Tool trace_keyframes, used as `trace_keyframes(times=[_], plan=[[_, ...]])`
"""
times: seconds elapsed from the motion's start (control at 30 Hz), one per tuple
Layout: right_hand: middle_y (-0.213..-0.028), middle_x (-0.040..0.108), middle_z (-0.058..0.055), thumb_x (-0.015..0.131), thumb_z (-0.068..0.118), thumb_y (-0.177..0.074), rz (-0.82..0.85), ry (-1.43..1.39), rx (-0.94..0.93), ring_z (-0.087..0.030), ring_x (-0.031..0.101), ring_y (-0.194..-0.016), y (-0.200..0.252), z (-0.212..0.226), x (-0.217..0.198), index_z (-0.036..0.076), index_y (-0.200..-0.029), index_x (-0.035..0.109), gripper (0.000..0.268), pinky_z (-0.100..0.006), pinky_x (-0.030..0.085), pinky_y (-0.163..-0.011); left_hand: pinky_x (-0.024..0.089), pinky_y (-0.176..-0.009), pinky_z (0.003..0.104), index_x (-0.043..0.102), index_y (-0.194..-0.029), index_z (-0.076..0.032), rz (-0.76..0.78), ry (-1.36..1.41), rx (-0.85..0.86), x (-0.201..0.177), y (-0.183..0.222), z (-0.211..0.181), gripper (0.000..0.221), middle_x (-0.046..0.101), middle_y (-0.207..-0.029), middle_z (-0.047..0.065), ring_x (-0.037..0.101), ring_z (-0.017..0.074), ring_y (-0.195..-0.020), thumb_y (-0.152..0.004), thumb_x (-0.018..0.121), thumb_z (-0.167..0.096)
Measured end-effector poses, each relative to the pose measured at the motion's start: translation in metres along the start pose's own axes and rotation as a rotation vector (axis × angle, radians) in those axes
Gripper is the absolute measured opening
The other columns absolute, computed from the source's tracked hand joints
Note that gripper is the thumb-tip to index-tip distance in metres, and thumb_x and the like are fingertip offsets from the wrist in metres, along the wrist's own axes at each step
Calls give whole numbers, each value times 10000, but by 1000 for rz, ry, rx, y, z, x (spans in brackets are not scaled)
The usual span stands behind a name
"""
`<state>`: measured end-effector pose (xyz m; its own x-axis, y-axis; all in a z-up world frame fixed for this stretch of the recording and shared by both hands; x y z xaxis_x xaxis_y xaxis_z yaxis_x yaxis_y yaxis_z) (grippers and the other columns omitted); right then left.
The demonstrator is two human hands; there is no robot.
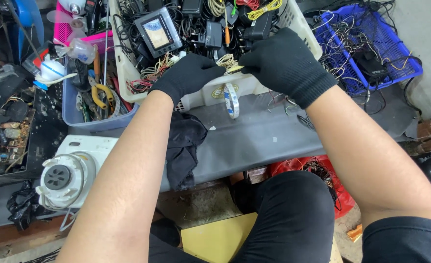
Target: Securing a bundle of wires with tape and organizing various electronic components on a repair workbench.
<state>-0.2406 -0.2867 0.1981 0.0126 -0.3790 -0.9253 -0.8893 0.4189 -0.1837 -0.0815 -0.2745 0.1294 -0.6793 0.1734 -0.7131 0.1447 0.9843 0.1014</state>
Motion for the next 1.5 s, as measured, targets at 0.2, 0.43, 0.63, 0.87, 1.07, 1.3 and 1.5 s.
trace_keyframes(times=[0.2, 0.43, 0.63, 0.87, 1.07, 1.3, 1.5], plan=[[-824, 766, 21, 693, 270, -973, 89, 90, -7, -256, 746, -776, -8, 3, 4, 330, -1019, 786, 120, -449, 576, -742, 458, -762, 349, 750, -901, -148, 24, 4, -39, -1, 4, -5, 450, 738, -869, 66, 657, 205, -823, -966, 544, -543], [-874, 788, 7, 679, 213, -971, 62, 166, -66, -273, 764, -822, -16, 1, 10, 403, -1170, 775, 291, -448, 587, -747, 469, -772, 365, 760, -929, -144, 27, -1, -10, 1, 4, -6, 457, 751, -910, 77, 675, 217, -851, -963, 534, -540], [-822, 777, 46, 688, 86, -850, 52, 239, -94, -273, 721, -808, -23, 2, 4, 445, -1134, 781, 467, -417, 555, -746, 461, -763, 361, 739, -857, -157, 14, 6, -16, -1, 6, -6, 433, 727, -832, 70, 650, 209, -808, -962, 548, -532], [-941, 794, 17, 641, 156, -920, 139, 199, -69, -267, 762, -897, -18, -5, 14, 419, -1193, 763, 399, -455, 588, -783, 426, -719, 350, 663, -727, -122, 9, -12, 29, 4, -4, 3, 487, 625, -699, 70, 580, 187, -722, -990, 565, -520], [-876, 776, 84, 668, 144, -861, 149, 311, -72, -250, 769, -768, -6, -17, 12, 491, -1102, 752, 431, -394, 551, -711, 477, -852, 389, 786, -960, -132, 36, -54, -84, 0, 2, -1, 504, 745, -983, 93, 678, 263, -957, -951, 521, -560], [-1086, 794, -40, 580, 386, -1065, 249, -116, 326, -300, 772, -919, 25, -32, -1, 269, -1221, 772, 273, -520, 665, -756, 401, -735, 354, 532, -705, -146, 56, 10, 13, 10, -13, 14, 472, 569, -709, 59, 536, 211, -709, -1036, 528, -483], [-1013, 808, -155, 581, 362, -946, 548, -809, 645, -422, 715, -1055, 85, 4, 31, 164, -1141, 774, 338, -530, 525, -975, 320, -1211, 512, 641, -1403, -101, 38, 132, -40, 10, -8, 27, 718, 565, -1505, 164, 417, 426, -1448, -974, 476, -653]])
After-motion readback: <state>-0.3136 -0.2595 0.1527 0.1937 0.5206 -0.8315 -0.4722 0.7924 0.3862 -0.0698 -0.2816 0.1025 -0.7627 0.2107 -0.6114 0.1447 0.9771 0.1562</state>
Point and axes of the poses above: each hand's wrist, its own y-axis away from the middle knuckle, its own x-axis out of the palm, z = x × y, the point moved 8 cm from there along -y, towards the middle knuckle
